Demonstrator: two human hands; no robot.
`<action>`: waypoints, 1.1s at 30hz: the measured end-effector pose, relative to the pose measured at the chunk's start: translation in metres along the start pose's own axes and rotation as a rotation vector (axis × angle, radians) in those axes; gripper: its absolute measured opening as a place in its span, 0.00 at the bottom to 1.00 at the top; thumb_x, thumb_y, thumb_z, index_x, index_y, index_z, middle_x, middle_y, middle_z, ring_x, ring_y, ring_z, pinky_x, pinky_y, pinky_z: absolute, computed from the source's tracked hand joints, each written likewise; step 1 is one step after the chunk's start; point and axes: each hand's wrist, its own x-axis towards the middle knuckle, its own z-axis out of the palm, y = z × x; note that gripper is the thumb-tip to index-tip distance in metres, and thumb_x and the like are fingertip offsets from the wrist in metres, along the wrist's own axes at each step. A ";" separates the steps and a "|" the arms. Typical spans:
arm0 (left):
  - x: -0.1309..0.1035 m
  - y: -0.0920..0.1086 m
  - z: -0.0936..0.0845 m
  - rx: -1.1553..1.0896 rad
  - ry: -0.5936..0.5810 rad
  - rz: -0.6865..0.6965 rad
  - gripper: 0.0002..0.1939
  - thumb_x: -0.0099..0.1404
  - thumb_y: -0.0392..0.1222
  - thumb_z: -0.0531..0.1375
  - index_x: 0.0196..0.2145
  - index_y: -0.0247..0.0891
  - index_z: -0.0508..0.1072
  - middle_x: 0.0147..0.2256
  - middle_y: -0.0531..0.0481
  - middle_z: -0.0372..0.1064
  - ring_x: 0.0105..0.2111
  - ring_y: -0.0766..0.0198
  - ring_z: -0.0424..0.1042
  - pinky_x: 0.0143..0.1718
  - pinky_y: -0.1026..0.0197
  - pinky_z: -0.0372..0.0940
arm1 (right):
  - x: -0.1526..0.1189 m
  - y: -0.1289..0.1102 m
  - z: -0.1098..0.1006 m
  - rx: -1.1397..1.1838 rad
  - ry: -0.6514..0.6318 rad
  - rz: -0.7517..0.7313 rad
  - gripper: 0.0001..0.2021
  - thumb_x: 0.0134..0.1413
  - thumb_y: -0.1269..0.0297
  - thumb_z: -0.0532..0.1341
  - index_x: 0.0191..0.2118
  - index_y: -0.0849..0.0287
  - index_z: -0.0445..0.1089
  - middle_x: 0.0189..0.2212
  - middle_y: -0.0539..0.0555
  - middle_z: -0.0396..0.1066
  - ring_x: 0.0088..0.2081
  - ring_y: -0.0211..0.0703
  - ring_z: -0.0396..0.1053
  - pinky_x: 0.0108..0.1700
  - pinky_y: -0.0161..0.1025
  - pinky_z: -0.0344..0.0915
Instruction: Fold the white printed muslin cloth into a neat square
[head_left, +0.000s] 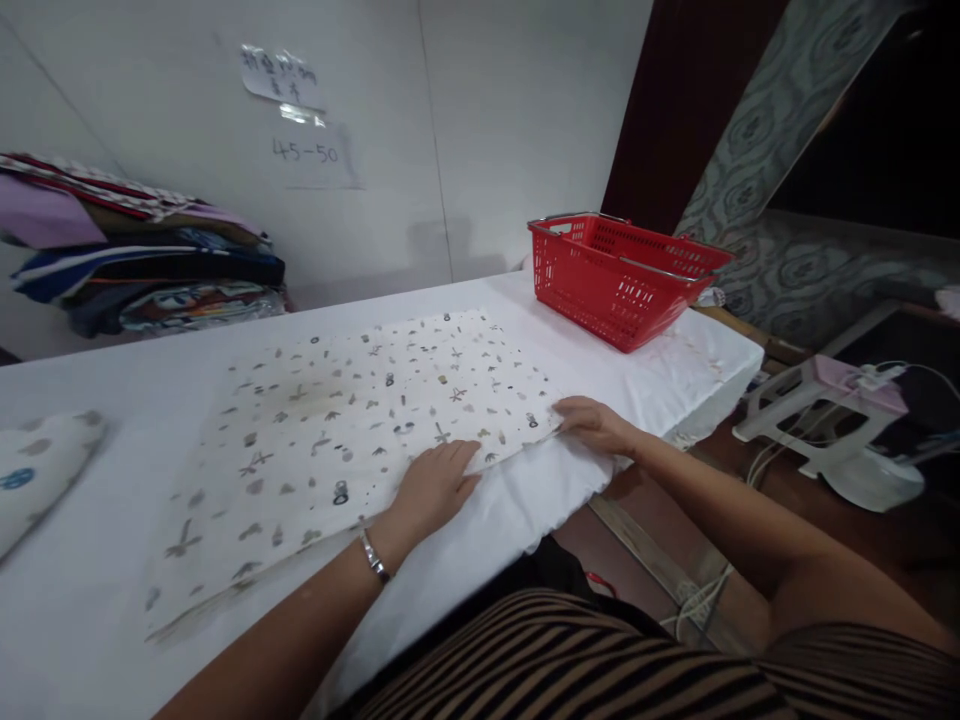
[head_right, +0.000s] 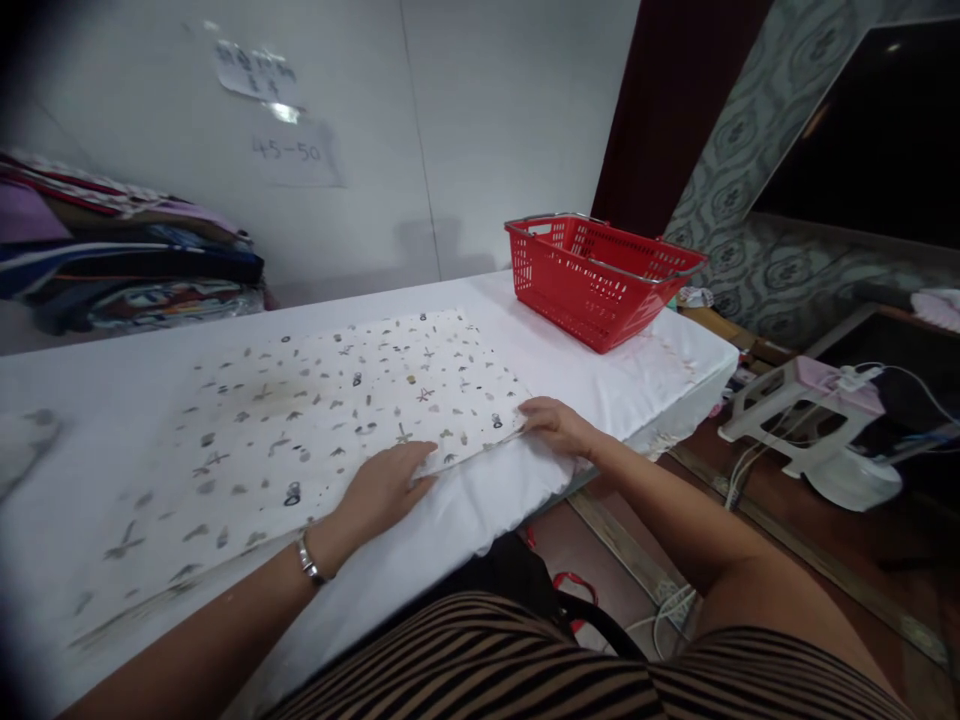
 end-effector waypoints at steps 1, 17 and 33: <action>0.007 0.003 0.001 0.005 -0.006 0.008 0.15 0.65 0.42 0.53 0.49 0.39 0.66 0.41 0.46 0.71 0.41 0.56 0.69 0.39 0.55 0.64 | -0.002 0.001 -0.002 0.068 0.055 0.065 0.11 0.49 0.75 0.54 0.35 0.57 0.72 0.51 0.56 0.67 0.52 0.44 0.64 0.52 0.46 0.62; 0.030 0.010 0.012 0.029 -0.092 0.027 0.09 0.66 0.40 0.51 0.36 0.39 0.71 0.36 0.48 0.68 0.37 0.60 0.66 0.36 0.58 0.62 | 0.019 -0.004 -0.021 0.157 -0.079 0.827 0.10 0.47 0.62 0.60 0.20 0.60 0.65 0.13 0.46 0.63 0.18 0.32 0.59 0.23 0.30 0.55; 0.026 0.013 0.013 0.008 -0.102 -0.010 0.10 0.65 0.40 0.52 0.41 0.39 0.71 0.39 0.47 0.67 0.40 0.59 0.65 0.40 0.57 0.61 | 0.043 -0.021 -0.029 -0.166 -0.311 0.911 0.10 0.48 0.65 0.59 0.22 0.64 0.73 0.19 0.53 0.70 0.25 0.38 0.67 0.28 0.30 0.58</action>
